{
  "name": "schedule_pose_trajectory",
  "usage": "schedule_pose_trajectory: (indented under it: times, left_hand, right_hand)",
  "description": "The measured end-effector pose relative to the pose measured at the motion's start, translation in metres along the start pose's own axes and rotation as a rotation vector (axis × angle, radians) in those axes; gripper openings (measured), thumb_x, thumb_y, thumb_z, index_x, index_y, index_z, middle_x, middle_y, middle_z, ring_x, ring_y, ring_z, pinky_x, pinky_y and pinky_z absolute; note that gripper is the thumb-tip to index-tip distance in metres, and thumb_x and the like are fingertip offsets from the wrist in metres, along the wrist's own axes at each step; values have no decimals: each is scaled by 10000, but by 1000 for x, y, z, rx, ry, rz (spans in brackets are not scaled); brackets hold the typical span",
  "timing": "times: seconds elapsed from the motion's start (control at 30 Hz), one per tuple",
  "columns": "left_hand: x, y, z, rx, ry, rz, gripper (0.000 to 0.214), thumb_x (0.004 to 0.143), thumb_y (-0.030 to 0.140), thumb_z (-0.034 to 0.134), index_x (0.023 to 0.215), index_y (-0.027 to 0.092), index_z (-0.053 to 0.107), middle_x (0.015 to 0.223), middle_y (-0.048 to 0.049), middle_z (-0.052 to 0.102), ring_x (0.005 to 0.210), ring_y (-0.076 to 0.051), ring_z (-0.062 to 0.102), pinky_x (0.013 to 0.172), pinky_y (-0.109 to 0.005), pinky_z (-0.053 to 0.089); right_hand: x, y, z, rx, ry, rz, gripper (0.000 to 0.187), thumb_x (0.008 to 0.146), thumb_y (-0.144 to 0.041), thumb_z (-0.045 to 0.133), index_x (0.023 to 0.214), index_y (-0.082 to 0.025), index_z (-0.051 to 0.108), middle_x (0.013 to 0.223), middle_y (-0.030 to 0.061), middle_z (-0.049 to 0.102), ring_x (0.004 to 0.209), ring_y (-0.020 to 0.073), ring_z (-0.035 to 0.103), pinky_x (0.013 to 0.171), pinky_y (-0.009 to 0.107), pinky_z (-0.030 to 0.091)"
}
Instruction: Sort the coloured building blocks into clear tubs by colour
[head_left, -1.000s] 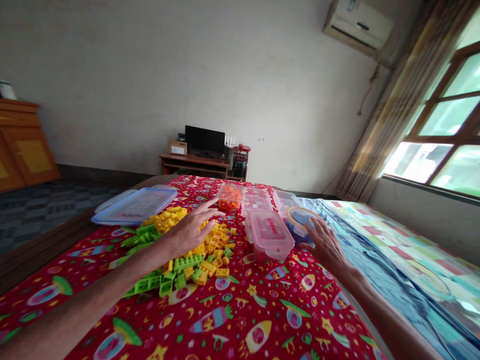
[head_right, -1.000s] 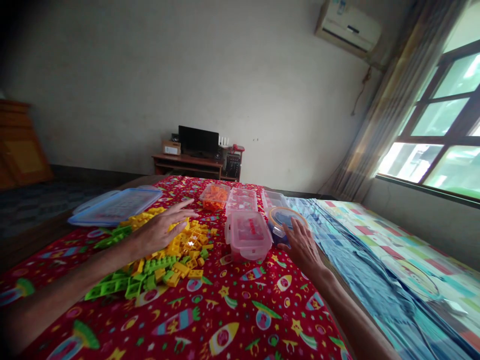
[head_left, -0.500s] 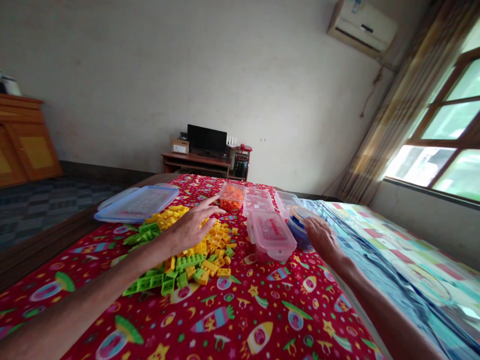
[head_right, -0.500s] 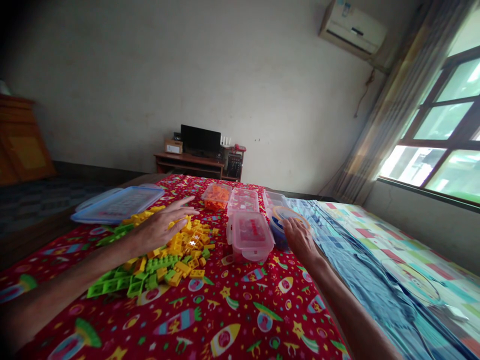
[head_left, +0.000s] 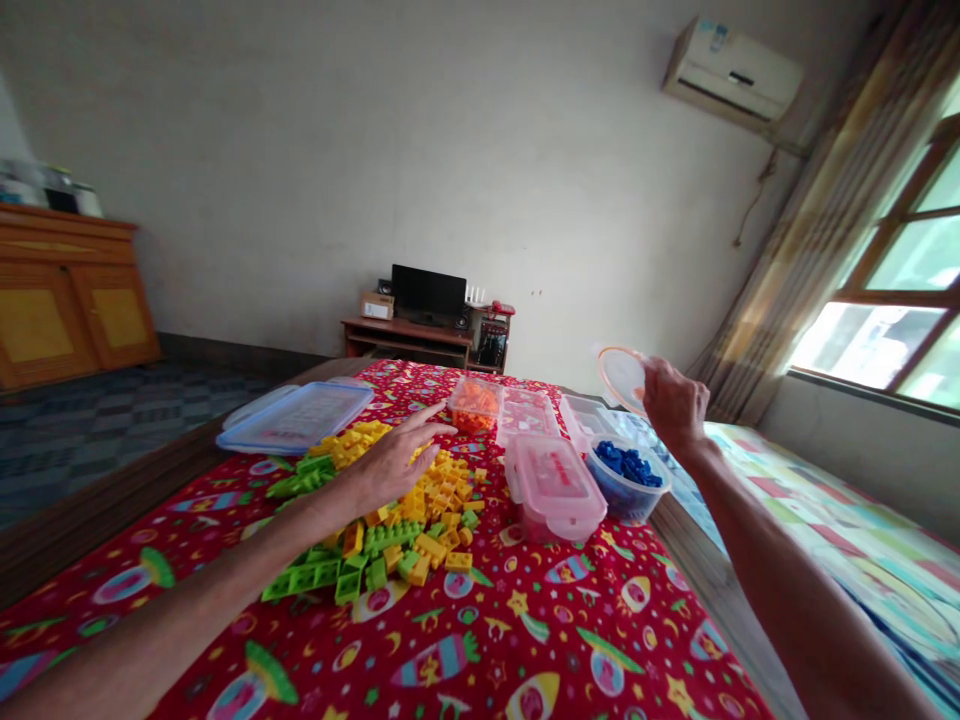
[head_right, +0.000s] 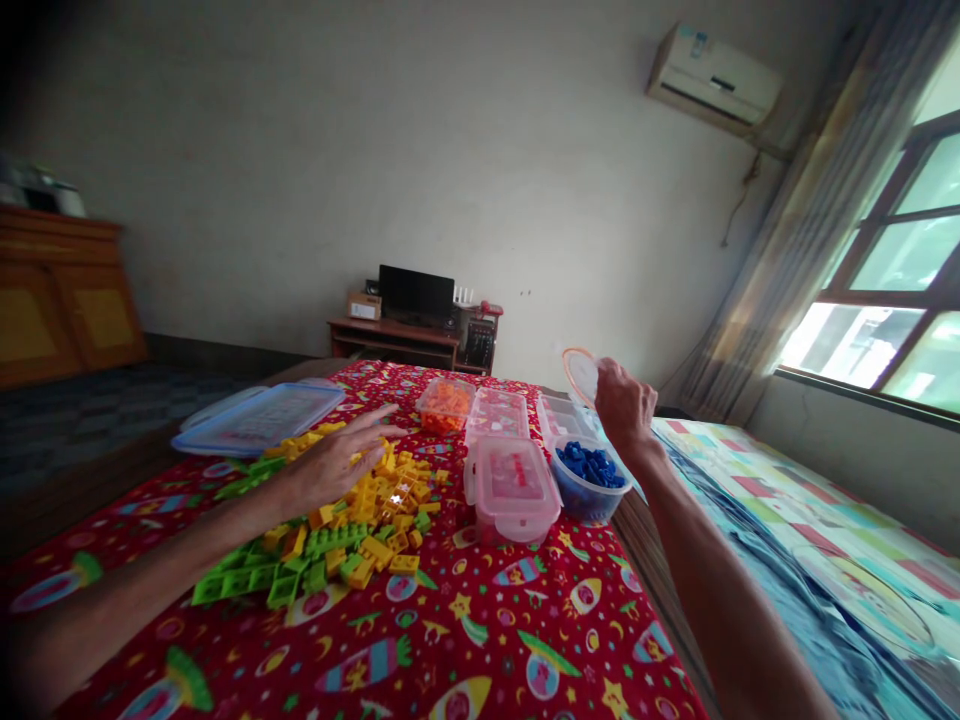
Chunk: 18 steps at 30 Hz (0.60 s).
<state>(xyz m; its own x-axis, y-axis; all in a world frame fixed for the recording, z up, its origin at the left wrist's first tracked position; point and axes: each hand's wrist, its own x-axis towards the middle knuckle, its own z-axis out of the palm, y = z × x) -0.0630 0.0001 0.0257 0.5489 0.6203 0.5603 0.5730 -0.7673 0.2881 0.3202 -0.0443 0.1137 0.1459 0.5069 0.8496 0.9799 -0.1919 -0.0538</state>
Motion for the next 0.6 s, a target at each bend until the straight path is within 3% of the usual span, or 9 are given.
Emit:
schedule_pose_trajectory:
  times: [0.07, 0.13, 0.2, 0.27, 0.33, 0.43, 0.5, 0.6]
  left_hand:
    - [-1, 2, 3, -82, 21, -42, 540, 919, 490, 310, 1214, 149, 608, 1433, -143, 475, 1311, -288, 459, 1105, -435, 357]
    - [-2, 7, 6, -251, 21, -113, 584, 904, 555, 351, 1292, 166, 549, 1411, -135, 504, 1284, -292, 489, 1071, -444, 398]
    - [-3, 15, 6, -502, -16, -191, 611, 886, 607, 383, 1316, 197, 525, 1371, -119, 550, 1221, -292, 549, 1000, -437, 468]
    - [-4, 23, 4, -758, -74, -236, 599, 880, 635, 388, 1263, 210, 564, 1292, -106, 614, 1149, -280, 599, 925, -408, 522]
    - [-4, 28, 1, -924, -82, -278, 560, 866, 633, 432, 1142, 186, 625, 1144, -105, 686, 1030, -257, 653, 835, -368, 562]
    - [-4, 24, -4, -985, 17, -406, 438, 787, 575, 606, 888, 152, 656, 805, -59, 705, 731, -177, 672, 645, -277, 568]
    - [-2, 15, -9, -996, 89, -505, 367, 729, 509, 698, 747, 149, 628, 641, -9, 641, 568, -115, 613, 548, -220, 534]
    - [3, -11, -22, -1009, 225, -649, 282, 707, 380, 752, 680, 144, 602, 558, 26, 587, 470, -71, 549, 484, -176, 499]
  right_hand:
    - [2, -19, -2, 301, 98, 109, 281, 919, -310, 429, 905, -156, 664, 777, 66, 693, 698, 170, 614, 636, 265, 396]
    - [-4, -42, 0, 703, 78, 219, 374, 898, -446, 451, 789, -149, 650, 695, 58, 689, 659, 167, 631, 643, 276, 453]
    - [-17, -67, 7, 1081, -79, 310, 432, 822, -554, 530, 751, -143, 641, 637, 63, 687, 603, 170, 644, 615, 290, 496]
    - [-32, -92, 14, 1306, -258, 369, 450, 740, -591, 612, 731, -142, 642, 606, 71, 688, 564, 178, 653, 587, 299, 521]
    - [-47, -114, 23, 1426, -376, 404, 449, 690, -592, 659, 708, -144, 643, 605, 80, 697, 564, 188, 669, 579, 301, 542]
    - [-60, -137, 33, 1510, -447, 450, 470, 664, -607, 676, 707, -140, 646, 618, 83, 706, 580, 198, 687, 586, 313, 568]
    - [-63, -143, 36, 1498, -514, 428, 500, 672, -628, 664, 728, -131, 654, 626, 83, 706, 596, 204, 694, 600, 325, 579]
    - [-65, -138, 37, 1431, -605, 396, 538, 689, -627, 663, 875, -122, 664, 680, 85, 717, 637, 206, 705, 623, 330, 585]
